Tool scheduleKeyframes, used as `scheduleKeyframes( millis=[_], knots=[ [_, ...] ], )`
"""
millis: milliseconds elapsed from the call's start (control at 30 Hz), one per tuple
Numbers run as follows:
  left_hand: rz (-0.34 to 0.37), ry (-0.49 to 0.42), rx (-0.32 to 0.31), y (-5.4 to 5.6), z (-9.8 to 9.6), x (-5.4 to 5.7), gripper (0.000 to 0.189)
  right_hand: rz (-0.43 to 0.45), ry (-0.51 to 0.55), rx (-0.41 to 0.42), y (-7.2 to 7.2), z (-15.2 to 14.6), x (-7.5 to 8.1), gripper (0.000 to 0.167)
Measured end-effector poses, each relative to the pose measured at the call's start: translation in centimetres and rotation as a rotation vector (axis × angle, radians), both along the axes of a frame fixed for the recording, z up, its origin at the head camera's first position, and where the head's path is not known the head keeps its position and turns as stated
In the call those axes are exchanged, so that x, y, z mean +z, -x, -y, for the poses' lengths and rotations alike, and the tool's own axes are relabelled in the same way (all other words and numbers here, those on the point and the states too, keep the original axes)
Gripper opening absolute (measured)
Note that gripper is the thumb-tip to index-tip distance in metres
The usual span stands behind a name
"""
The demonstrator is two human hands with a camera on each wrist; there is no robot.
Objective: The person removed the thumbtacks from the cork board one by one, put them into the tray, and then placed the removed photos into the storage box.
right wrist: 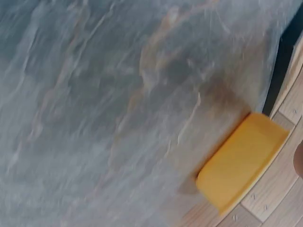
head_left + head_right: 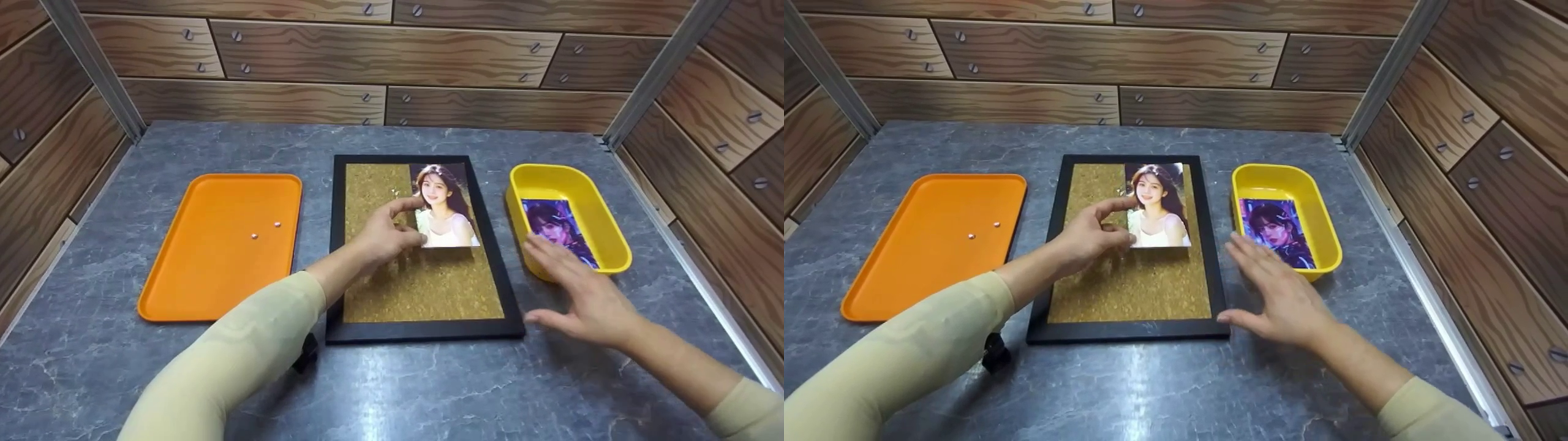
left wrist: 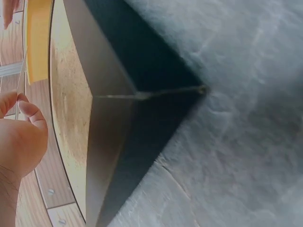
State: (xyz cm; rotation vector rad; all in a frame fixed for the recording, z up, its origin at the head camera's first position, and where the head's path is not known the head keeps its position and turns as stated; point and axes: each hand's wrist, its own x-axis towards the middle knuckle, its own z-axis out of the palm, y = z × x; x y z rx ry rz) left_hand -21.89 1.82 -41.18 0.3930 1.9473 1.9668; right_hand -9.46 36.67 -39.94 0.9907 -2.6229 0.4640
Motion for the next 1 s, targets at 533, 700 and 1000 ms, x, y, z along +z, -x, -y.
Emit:
scheduleKeyframes(
  millis=[533, 700, 1000],
  knots=[
    [-0.059, 0.003, -0.039, 0.2, -2.2, 1.2, 0.067, 0.11, 0.031, -0.327, 1.7, -5.4, 2.4, 0.109],
    [-0.038, 0.004, -0.04, 0.2, -2.9, 1.6, 0.068, 0.213, 0.017, -0.426, 2.7, -7.0, 2.6, 0.112],
    [-0.06, -0.033, -0.044, 0.3, -4.4, 2.0, 0.08, 0.29, 0.027, -0.469, 4.3, -9.6, 1.9, 0.116]
  ],
)
